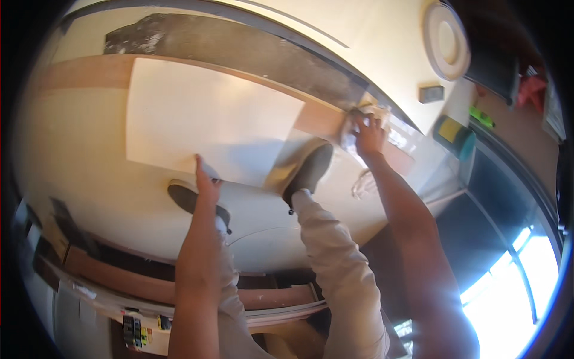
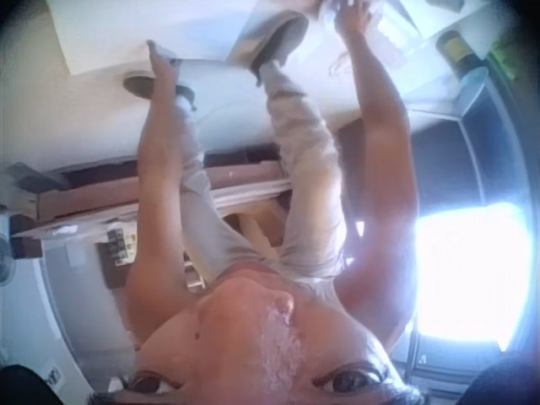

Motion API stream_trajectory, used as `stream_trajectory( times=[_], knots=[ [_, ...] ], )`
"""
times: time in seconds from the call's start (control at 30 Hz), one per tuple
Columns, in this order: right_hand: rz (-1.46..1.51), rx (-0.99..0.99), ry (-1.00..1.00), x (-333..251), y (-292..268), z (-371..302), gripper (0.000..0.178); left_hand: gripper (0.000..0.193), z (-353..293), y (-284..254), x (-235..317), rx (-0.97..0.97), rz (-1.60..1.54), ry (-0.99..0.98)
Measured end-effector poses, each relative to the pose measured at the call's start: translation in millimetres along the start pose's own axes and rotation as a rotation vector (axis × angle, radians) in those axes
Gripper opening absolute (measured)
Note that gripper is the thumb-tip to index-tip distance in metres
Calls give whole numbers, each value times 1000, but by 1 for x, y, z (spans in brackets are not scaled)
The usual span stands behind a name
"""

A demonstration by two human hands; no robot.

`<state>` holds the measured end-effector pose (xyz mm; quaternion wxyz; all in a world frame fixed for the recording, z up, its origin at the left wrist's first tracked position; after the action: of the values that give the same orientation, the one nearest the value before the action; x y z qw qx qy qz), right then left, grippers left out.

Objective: The person assembles a piece of furniture by positioning a white panel onto a wooden frame. They use a power drill to secure the panel with screws and a tape measure to verify dimensions. The process involves repeated measuring and drilling to ensure proper alignment.

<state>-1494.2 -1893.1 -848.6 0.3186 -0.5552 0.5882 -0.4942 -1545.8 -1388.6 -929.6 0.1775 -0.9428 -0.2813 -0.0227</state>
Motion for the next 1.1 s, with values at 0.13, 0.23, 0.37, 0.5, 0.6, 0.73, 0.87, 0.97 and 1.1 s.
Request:
stream_trajectory(
  times=[0.13, 0.23, 0.37, 0.5, 0.6, 0.73, 0.87, 0.97, 1.1],
  knots=[
    [-84, -121, -7, -2, 23, -8, 27, 103, -2, 1, -3, -19, 52, -12],
    [191, -11, 9, -57, 0, 2, 33, 104, 5, -12, -3, -25, 69, 19],
    [649, 141, -245, -153, -45, 31, 59, 102, 0, -15, 1, -93, 58, -7],
    [726, 123, -285, -233, -70, 71, 78, 89, -15, -10, 3, -31, 68, -37],
    [655, -23, -209, -262, -65, 88, 85, 88, -28, 5, 11, -143, -35, -8],
    [492, -203, -210, -295, -78, 85, 98, 84, -18, 9, 7, -157, -526, 87],
    [395, -241, -357, -315, -70, 84, 109, 75, -7, -13, 0, -131, -765, 120],
    [508, -304, -299, -317, -69, 66, 113, 81, -27, -42, -7, -14, -739, 194],
    [762, -577, -141, -310, -70, 28, 111, 81, -62, -80, -14, 91, -740, 205]
  ],
)
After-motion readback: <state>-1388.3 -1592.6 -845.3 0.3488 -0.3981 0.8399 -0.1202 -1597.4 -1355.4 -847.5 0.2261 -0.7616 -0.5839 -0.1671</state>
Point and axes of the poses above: each hand's wrist, its own z-axis towards the middle knuckle, its own y-axis out of the palm, x = y × z, the point moved 5 cm from there along z, towards the middle knuckle, and after that the axes turned 12 degrees about x, right-handed, at the moved point
